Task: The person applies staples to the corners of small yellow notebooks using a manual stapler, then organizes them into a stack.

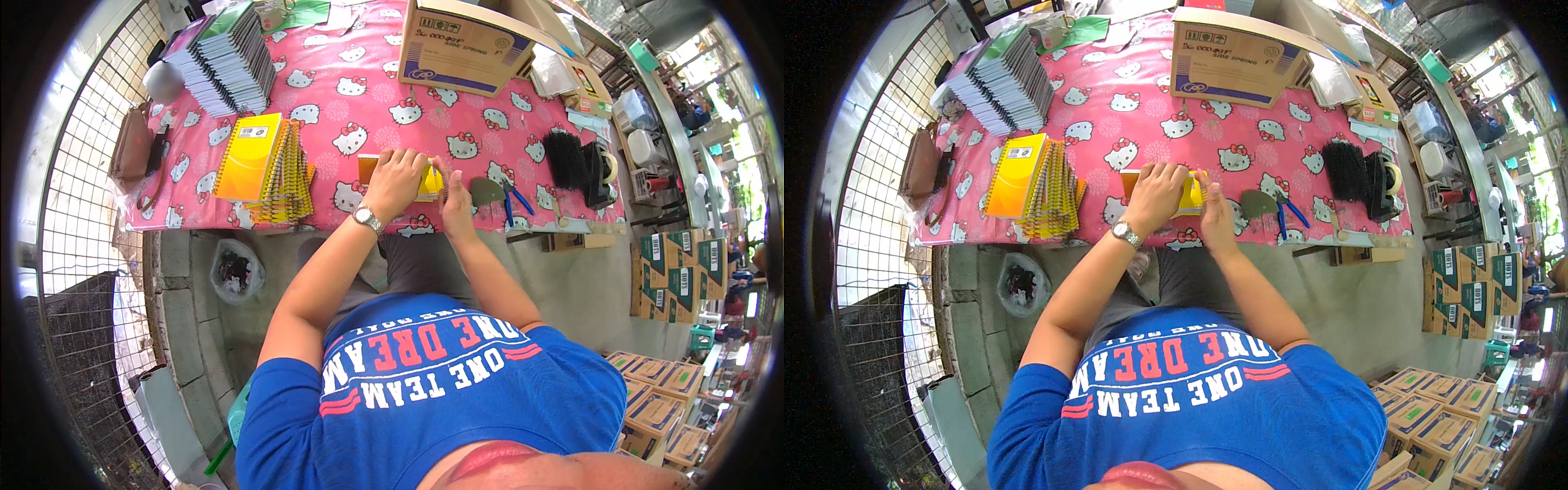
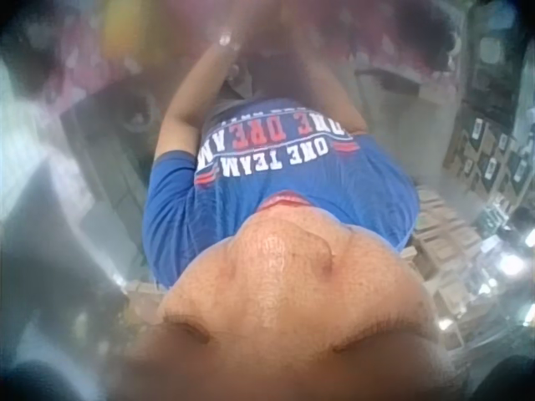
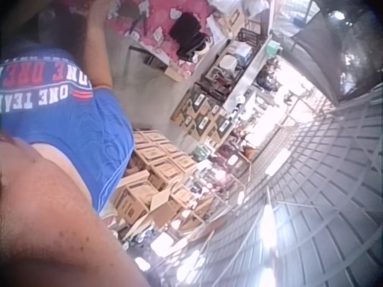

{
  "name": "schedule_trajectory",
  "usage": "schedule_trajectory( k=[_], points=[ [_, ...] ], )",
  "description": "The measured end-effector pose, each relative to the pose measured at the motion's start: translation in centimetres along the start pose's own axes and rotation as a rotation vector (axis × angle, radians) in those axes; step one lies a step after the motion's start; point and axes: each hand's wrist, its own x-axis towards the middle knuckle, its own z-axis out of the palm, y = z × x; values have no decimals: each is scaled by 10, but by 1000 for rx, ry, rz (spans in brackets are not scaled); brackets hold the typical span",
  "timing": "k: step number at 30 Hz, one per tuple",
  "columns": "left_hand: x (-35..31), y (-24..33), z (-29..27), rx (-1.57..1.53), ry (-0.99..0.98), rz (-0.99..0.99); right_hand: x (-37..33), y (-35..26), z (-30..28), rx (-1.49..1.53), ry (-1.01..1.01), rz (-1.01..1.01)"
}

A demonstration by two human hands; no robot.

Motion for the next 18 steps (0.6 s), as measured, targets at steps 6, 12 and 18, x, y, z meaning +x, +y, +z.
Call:
schedule_trajectory(
  k=[6, 12, 18],
  points=[
    [-10, -1, -6, -34, 17, 54, 24, -9, -31, -280, -73, -264],
    [-13, 4, -7, -36, 14, 30, 31, -9, -39, -382, -38, -601],
    [-19, 6, -5, -12, 36, 59, 37, -30, -52, -183, -420, -106]
  ],
)
